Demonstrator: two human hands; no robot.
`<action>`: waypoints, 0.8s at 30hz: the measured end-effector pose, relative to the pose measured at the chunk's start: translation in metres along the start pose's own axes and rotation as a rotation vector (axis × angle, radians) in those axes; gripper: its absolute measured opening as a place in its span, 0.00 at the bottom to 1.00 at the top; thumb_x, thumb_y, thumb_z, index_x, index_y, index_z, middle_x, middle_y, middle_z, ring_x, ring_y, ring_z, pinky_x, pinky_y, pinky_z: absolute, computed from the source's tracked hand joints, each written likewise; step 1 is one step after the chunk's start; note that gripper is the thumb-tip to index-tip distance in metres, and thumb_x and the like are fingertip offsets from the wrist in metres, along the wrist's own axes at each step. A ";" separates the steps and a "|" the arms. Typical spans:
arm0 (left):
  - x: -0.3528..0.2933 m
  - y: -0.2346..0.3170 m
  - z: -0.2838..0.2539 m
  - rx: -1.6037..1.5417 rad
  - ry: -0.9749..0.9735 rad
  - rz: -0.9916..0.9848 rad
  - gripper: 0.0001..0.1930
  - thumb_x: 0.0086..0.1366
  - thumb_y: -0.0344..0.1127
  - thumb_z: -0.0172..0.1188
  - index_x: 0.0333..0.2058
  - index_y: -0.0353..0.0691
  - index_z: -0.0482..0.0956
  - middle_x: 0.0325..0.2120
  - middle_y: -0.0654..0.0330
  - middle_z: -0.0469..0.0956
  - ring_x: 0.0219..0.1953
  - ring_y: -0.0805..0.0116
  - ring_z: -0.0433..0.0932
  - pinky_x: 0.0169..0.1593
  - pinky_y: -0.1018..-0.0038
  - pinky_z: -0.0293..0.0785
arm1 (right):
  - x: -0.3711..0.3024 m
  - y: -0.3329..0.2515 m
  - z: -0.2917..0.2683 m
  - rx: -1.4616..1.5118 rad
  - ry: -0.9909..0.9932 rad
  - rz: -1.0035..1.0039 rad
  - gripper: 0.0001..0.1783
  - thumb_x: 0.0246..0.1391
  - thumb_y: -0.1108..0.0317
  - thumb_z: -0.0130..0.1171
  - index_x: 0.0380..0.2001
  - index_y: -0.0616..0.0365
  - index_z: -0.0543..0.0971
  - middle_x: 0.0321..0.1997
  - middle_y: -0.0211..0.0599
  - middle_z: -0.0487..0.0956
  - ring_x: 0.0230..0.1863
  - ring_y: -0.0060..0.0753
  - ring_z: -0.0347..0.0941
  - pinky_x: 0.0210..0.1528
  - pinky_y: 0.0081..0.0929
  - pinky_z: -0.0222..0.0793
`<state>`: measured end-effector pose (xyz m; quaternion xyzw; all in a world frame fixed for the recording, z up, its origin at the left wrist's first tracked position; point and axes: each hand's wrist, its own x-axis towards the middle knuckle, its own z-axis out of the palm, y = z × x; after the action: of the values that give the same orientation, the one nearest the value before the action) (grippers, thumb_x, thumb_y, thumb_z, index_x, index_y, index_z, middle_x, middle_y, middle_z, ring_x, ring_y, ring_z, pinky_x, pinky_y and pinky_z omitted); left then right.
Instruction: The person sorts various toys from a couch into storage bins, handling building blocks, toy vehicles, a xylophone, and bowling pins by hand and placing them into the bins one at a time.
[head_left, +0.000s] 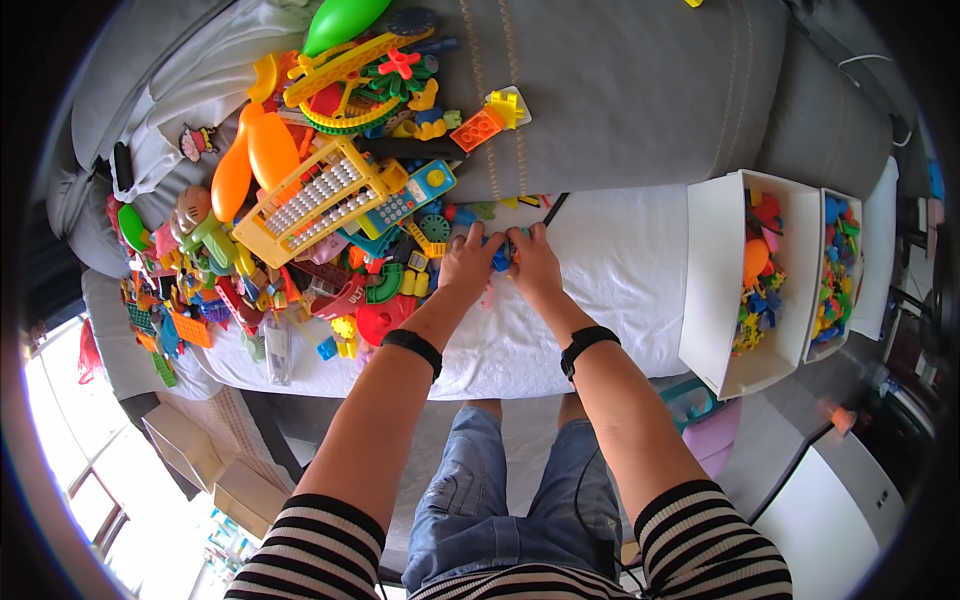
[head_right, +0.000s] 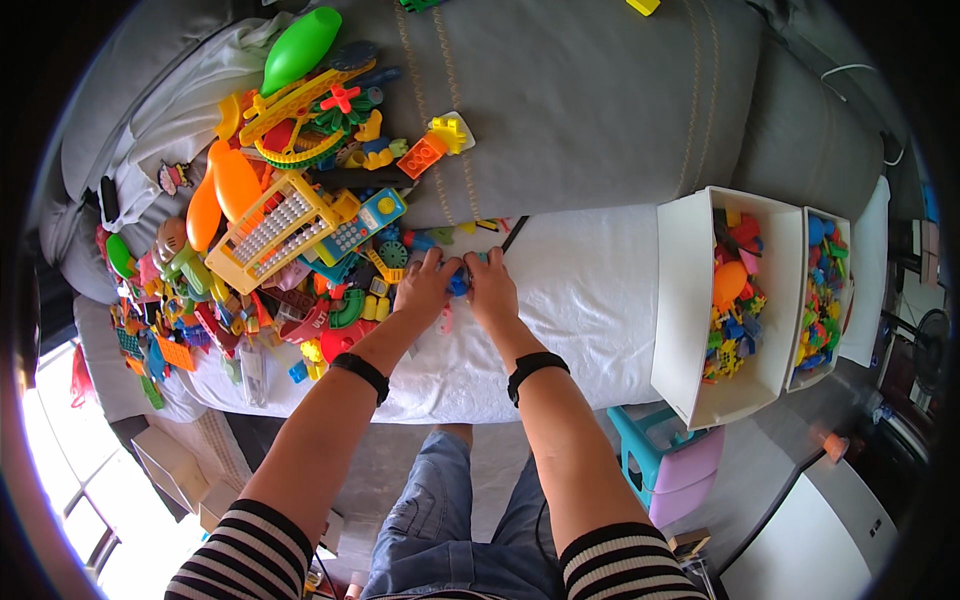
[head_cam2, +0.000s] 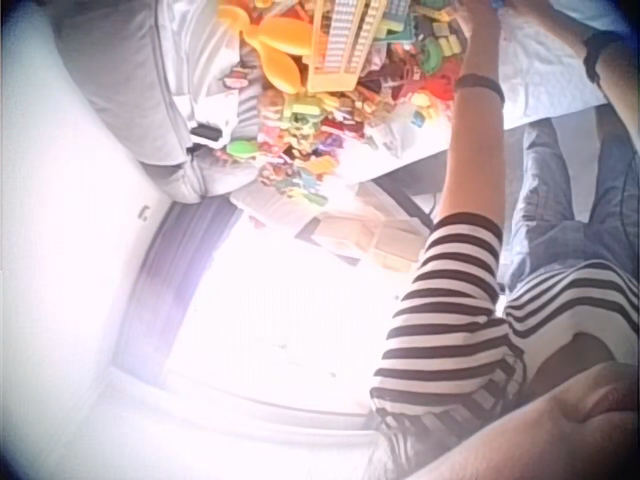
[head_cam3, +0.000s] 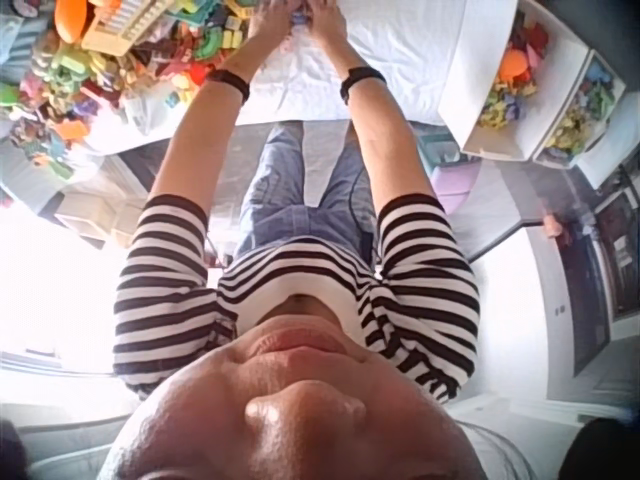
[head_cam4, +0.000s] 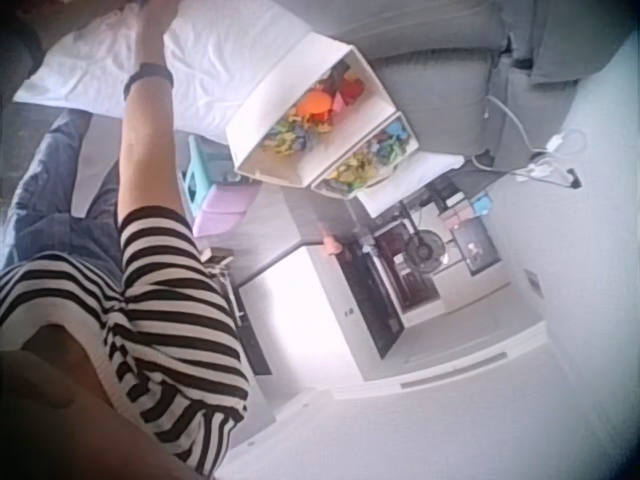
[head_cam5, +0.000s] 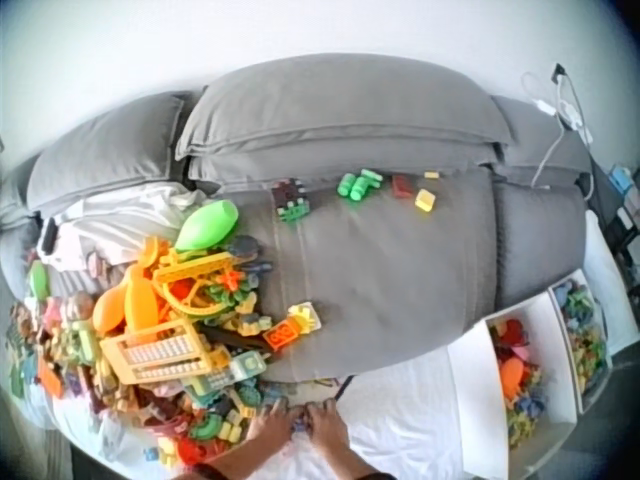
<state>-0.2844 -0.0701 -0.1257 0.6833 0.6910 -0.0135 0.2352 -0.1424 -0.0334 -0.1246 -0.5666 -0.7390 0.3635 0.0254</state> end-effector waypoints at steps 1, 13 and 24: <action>-0.002 -0.002 0.000 -0.016 -0.008 0.010 0.24 0.53 0.31 0.64 0.49 0.58 0.70 0.48 0.57 0.66 0.40 0.51 0.77 0.38 0.63 0.79 | -0.001 0.002 -0.001 0.070 -0.018 -0.004 0.28 0.37 0.78 0.66 0.45 0.49 0.71 0.47 0.43 0.65 0.45 0.52 0.72 0.44 0.42 0.74; -0.004 -0.015 -0.003 -0.301 0.000 -0.038 0.21 0.48 0.23 0.63 0.41 0.51 0.74 0.42 0.56 0.71 0.42 0.51 0.76 0.42 0.62 0.78 | -0.007 0.028 -0.022 1.033 -0.213 0.273 0.18 0.49 0.79 0.59 0.45 0.53 0.76 0.35 0.31 0.74 0.36 0.24 0.73 0.40 0.23 0.75; -0.003 0.111 -0.061 -1.968 -0.487 -0.328 0.13 0.67 0.26 0.53 0.50 0.41 0.70 0.45 0.61 0.74 0.44 0.73 0.77 0.51 0.78 0.77 | -0.094 0.070 -0.132 1.589 -0.067 0.262 0.21 0.58 0.79 0.53 0.55 0.54 0.70 0.50 0.33 0.73 0.51 0.27 0.73 0.52 0.29 0.74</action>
<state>-0.1976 -0.0453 -0.0369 0.0633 0.4144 0.3891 0.8203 0.0079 -0.0401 -0.0321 -0.4499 -0.1878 0.7973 0.3558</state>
